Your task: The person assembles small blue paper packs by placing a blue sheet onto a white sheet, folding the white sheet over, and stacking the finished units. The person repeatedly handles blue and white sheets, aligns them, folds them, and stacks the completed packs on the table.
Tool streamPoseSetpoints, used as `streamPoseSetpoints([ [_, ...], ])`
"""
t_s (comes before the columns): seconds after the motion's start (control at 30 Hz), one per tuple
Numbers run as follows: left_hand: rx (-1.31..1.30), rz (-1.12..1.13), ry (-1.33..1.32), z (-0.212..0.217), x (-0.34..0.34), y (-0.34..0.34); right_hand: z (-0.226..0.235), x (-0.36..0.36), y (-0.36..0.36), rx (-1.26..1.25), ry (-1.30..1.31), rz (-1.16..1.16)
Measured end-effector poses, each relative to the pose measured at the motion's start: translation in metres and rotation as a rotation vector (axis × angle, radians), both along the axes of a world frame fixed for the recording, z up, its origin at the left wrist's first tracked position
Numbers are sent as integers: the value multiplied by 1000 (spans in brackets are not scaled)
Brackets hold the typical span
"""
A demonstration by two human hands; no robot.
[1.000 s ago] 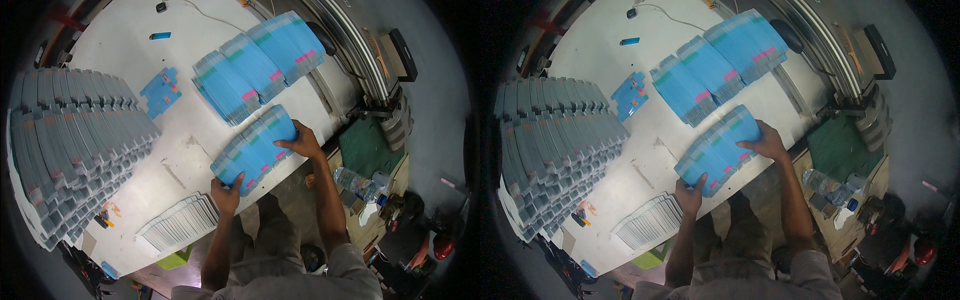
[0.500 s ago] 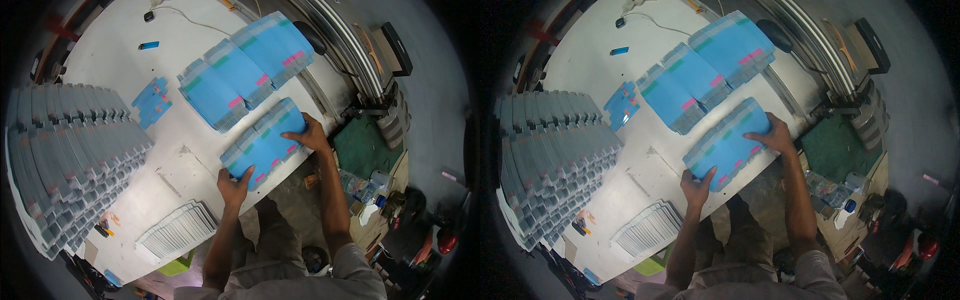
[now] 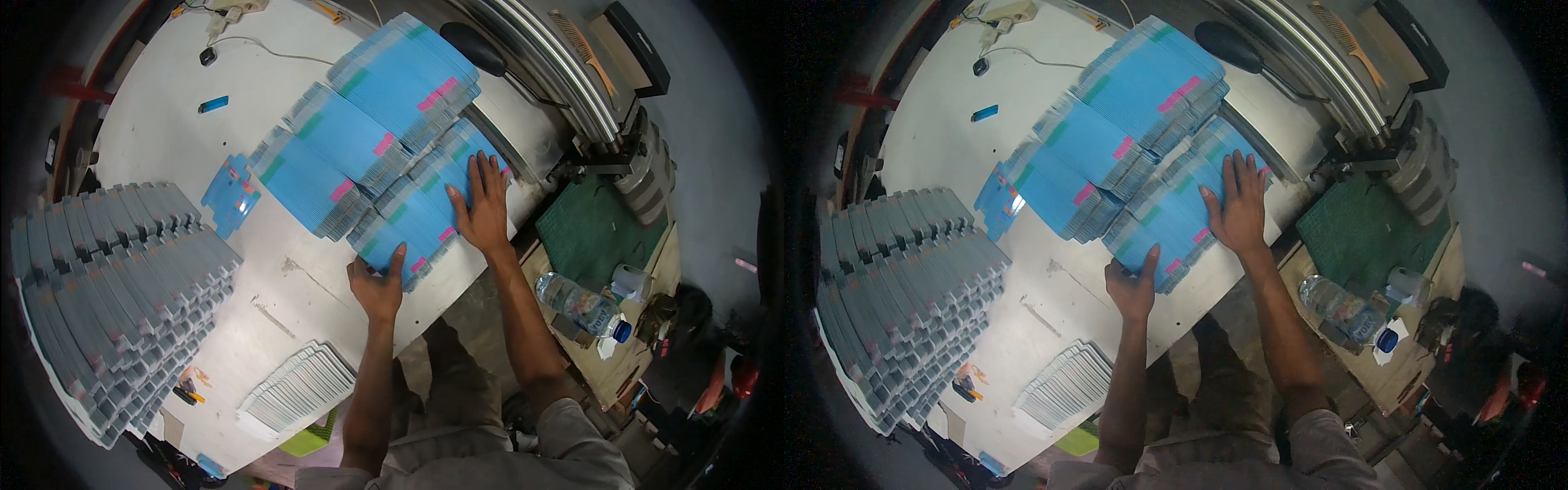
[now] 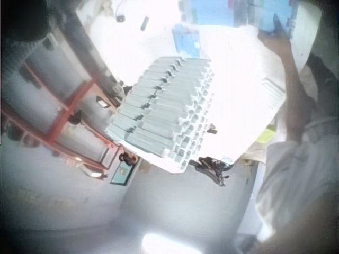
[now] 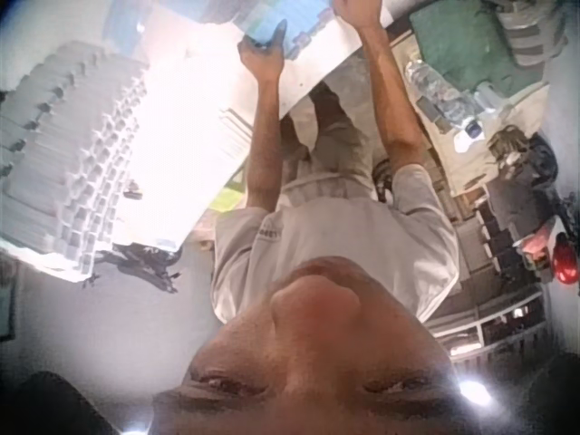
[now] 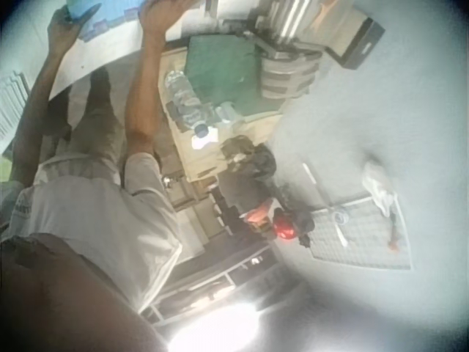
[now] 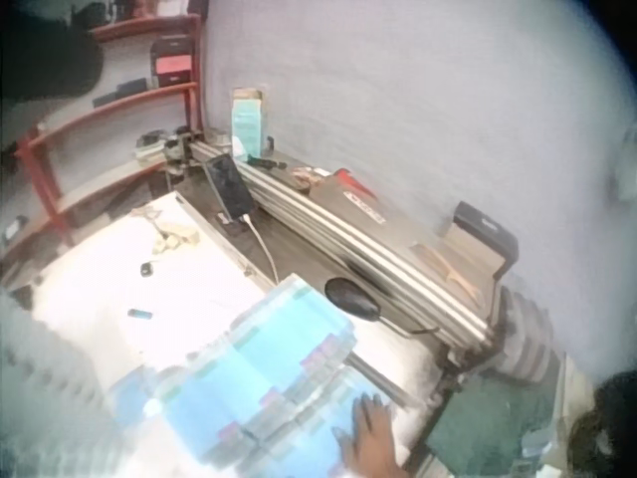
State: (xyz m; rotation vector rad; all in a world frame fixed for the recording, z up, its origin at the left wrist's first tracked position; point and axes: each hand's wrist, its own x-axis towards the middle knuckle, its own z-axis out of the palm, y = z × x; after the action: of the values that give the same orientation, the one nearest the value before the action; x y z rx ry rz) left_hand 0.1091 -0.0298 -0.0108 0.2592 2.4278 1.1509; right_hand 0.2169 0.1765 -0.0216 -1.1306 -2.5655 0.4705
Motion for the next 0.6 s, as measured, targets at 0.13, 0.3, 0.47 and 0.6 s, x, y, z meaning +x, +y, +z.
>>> streamPoseSetpoints([
  [0.13, 1, -10, 6, 0, -1, 5, -7, -1, 9, 56, 32, 18],
  [0.3, 3, -38, 19, -1, -3, 16, -9, -4, 25, 62, 70, -3],
  [0.47, 40, 4, -34, -13, 0, 17, -16, -4, 27, 73, 168, -12],
  [0.6, 55, -15, -90, -17, -4, 12, -20, -4, 27, 53, 239, 3],
])
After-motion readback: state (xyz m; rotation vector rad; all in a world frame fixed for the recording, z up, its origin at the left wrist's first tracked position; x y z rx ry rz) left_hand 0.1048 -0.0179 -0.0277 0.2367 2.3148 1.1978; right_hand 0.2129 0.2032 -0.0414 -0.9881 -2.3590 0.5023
